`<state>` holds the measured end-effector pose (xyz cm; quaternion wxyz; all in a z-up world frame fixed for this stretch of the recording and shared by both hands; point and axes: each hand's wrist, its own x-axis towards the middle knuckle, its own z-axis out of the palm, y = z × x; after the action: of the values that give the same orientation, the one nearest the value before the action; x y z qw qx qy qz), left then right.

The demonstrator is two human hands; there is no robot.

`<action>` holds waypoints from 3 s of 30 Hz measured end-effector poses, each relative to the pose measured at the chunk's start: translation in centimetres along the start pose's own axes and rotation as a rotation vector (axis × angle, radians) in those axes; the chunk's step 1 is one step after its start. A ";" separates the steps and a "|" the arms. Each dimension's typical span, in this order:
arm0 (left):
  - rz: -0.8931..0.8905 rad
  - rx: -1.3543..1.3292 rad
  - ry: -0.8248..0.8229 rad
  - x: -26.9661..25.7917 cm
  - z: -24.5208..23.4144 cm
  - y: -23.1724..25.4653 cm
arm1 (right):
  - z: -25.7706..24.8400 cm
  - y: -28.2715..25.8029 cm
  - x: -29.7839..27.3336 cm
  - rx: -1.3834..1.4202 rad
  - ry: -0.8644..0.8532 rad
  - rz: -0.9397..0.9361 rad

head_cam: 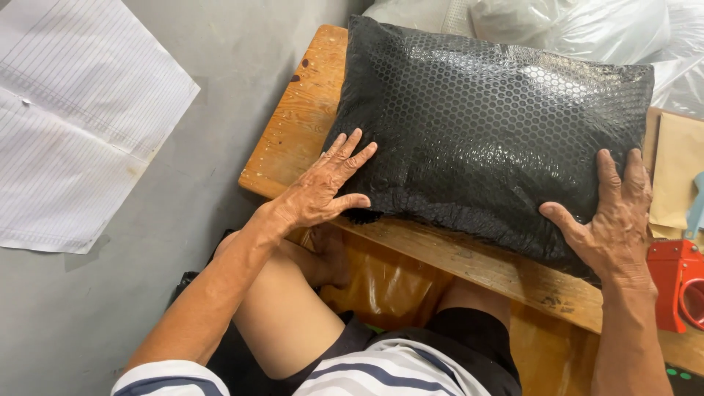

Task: Wrapping a pillow in bubble wrap, taping it shut, and using a small tool to finish the surface of another pillow.

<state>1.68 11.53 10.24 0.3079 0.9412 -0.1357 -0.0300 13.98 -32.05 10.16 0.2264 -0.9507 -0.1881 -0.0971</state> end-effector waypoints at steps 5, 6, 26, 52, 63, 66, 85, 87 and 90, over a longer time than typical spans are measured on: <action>0.185 0.158 0.123 0.1 0.7 -1.5 | 0.3 0.5 0.1 0.024 -0.008 -0.019; 0.183 0.159 0.126 -0.1 0.7 -1.4 | 0.0 0.1 0.1 0.024 -0.008 -0.024; 0.344 0.541 0.289 0.4 1.5 1.4 | -1.3 -1.3 1.3 0.005 -0.092 0.073; -0.083 0.347 0.123 17.9 -1.3 3.6 | 0.3 -3.7 10.1 -0.137 -0.180 0.094; -0.142 0.314 0.008 18.5 -3.2 5.2 | 0.4 -8.3 16.8 -0.268 -0.449 0.000; -0.212 0.300 0.001 18.2 -3.2 5.7 | 0.1 -1.4 16.7 -0.184 -0.421 0.173; -0.224 0.314 0.075 17.7 -1.5 5.5 | 0.1 1.4 12.6 0.121 -0.181 0.406; -0.217 0.314 0.082 17.6 -1.5 5.0 | -0.8 0.2 11.0 0.083 -0.143 0.403; -0.218 0.316 0.094 17.5 -1.2 4.1 | -2.0 -2.4 6.9 -0.023 -0.149 0.427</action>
<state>17.64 4.22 14.11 0.1572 0.9873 -0.0213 0.0026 19.07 -28.85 14.73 0.2164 -0.9761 0.0022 0.0213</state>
